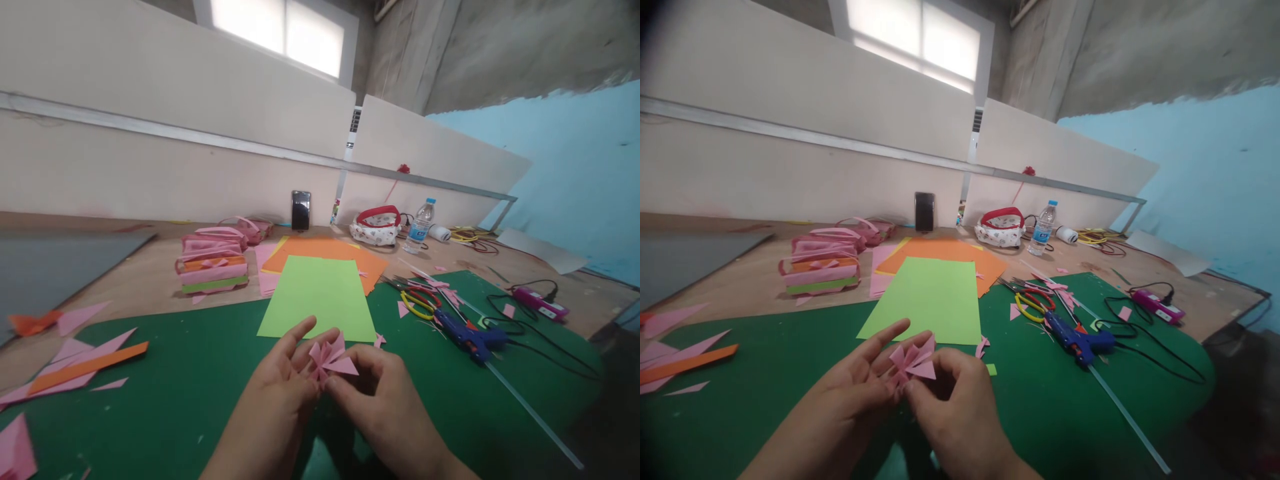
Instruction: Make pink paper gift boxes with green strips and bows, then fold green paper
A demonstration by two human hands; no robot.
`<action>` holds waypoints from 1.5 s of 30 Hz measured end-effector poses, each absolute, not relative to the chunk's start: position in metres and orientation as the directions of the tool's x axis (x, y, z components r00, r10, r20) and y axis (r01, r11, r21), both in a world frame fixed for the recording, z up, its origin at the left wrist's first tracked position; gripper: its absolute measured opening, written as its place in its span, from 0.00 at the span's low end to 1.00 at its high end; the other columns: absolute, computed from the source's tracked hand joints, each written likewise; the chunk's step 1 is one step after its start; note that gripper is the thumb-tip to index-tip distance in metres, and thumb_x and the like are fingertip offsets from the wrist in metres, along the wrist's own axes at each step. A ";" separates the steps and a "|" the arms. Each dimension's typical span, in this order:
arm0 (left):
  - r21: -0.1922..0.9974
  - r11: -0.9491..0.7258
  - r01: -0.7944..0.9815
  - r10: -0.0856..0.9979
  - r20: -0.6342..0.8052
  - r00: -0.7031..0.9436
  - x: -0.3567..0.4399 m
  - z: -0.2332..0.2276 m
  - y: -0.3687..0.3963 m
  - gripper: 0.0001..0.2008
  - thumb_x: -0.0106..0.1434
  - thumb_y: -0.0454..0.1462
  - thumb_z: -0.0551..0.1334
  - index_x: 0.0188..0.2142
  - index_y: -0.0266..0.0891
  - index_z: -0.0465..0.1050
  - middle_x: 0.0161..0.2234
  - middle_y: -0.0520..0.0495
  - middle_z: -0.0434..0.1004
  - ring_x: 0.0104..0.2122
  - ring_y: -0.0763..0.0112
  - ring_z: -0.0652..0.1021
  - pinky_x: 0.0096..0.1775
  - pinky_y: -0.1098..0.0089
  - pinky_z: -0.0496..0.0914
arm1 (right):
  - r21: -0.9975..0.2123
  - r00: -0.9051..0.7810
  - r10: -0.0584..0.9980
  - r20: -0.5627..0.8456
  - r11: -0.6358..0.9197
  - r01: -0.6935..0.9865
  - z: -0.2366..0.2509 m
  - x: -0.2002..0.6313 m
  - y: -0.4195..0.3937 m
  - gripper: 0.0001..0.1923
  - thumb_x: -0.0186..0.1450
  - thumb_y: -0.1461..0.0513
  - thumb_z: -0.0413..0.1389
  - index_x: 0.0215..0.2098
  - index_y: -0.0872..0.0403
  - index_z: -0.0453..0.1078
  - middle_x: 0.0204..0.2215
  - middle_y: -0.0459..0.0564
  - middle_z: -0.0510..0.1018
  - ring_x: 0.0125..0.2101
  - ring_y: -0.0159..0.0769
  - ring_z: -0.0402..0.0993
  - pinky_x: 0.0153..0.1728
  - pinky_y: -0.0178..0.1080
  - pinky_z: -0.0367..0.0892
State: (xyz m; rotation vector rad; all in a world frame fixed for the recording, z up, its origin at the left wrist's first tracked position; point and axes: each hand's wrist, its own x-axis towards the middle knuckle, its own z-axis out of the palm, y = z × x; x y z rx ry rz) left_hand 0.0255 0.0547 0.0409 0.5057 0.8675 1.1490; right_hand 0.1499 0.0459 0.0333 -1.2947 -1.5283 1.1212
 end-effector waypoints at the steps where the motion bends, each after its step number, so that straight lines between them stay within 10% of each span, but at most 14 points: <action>1: 0.742 0.356 -0.569 0.932 -0.330 0.152 0.026 0.041 0.054 0.39 0.43 0.18 0.55 0.55 0.38 0.58 0.49 0.36 0.75 0.47 0.59 0.76 0.45 0.66 0.70 | -0.964 -0.136 0.990 0.040 0.074 0.256 0.034 0.150 0.046 0.04 0.57 0.66 0.56 0.30 0.59 0.73 0.26 0.47 0.77 0.28 0.31 0.72 0.28 0.30 0.65; 45: 0.803 0.296 -0.518 0.947 -0.316 0.052 0.031 0.047 0.052 0.30 0.53 0.24 0.63 0.54 0.42 0.60 0.47 0.40 0.77 0.41 0.61 0.80 0.42 0.67 0.73 | -0.957 -0.137 0.988 0.073 0.108 0.270 0.021 0.150 0.045 0.08 0.61 0.59 0.56 0.31 0.57 0.69 0.27 0.45 0.74 0.26 0.29 0.65 0.25 0.31 0.60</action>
